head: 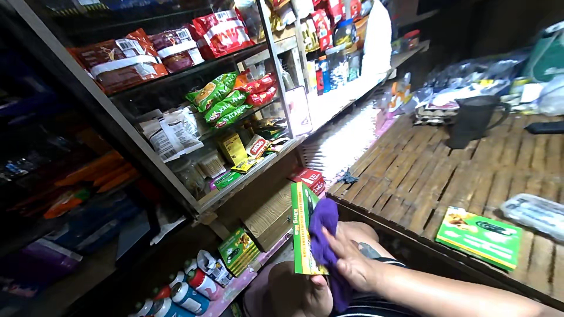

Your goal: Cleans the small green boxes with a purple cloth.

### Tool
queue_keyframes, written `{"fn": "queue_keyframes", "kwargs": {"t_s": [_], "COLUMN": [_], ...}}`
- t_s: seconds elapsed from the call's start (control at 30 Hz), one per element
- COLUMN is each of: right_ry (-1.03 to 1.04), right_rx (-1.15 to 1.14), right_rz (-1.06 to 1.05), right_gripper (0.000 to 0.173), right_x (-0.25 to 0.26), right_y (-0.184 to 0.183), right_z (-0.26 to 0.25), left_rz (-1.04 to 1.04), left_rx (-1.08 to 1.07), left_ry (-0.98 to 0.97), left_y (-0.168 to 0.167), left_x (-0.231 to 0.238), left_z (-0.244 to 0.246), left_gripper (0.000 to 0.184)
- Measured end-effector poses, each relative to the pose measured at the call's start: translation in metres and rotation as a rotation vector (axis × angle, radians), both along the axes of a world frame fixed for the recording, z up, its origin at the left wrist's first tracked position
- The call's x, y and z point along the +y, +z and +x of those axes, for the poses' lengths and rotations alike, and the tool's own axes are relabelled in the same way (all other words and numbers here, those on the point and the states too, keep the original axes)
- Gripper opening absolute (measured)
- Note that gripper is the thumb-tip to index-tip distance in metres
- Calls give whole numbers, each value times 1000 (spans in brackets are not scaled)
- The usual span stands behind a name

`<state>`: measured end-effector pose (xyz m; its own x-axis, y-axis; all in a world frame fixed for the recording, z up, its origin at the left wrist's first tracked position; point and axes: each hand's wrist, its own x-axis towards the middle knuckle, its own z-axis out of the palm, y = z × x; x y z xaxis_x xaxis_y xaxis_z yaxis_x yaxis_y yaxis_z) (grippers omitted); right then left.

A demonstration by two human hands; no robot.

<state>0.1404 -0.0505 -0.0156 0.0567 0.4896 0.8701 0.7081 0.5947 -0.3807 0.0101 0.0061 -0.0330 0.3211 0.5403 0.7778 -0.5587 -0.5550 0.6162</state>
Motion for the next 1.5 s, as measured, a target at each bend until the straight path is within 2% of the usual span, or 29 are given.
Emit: {"fn": "queue_keyframes", "kwargs": {"t_s": [0.1, 0.17, 0.23, 0.3, 0.33, 0.43, 0.53, 0.6, 0.73, 0.9, 1.0, 1.1, 1.2, 1.33, 1.5], "right_ry": [85, 104, 77, 8, -18, -118, -157, -168, -43, 82, 128, 85, -5, -54, -121], "right_rx": [-158, -191, -172, -136, -105, 69, 260, 273, 224, 162, 206, 171, 119, 193, 329], "right_rz": [123, 157, 176, 192, 201, 154, -49, -148, -79, -16, 45, 104, 164, 168, -30], "right_gripper": [54, 49, 50, 53, 54, 56, 67, 69, 73, 76, 74, 59, 53, 58, 69], "right_x": [3, 6, 9, 12, 15, 21, 18, 13, 15, 12, 12, 14, 14, 18, 15], "right_y": [-6, -3, 2, 5, 4, 1, -1, -7, -36, -32, -28, -16, 1, 5, -9], "right_z": [-4, 1, 8, 16, 21, 33, 32, 24, 6, -2, -5, -2, 7, 21, 12], "left_rz": [-73, -144, -159, -120, -102, -103, -99, -93, -125, -63, -7, -44, -72, -4, -79], "left_rx": [64, 170, 165, 161, 152, 133, 81, 29, -20, 23, 106, 165, 184, 134, 76], "left_ry": [-152, -281, -305, -177, -162, -230, -210, -165, -123, -16, -62, -127, -214, -192, -203], "left_y": [8, 14, 15, 16, 13, 2, -7, -9, -5, 4, 12, 9, 9, 4, -5], "left_x": [1, -1, -3, -7, -7, -5, -4, -4, -2, -1, -4, -3, -4, -7, -8], "left_z": [-11, -15, -8, 1, 4, 9, 9, 10, 12, 12, 12, 13, 13, 13, 9], "left_gripper": [23, 18, 27, 53, 56, 51, 48, 42, 46, 46, 49, 56, 64, 50, 47]}}
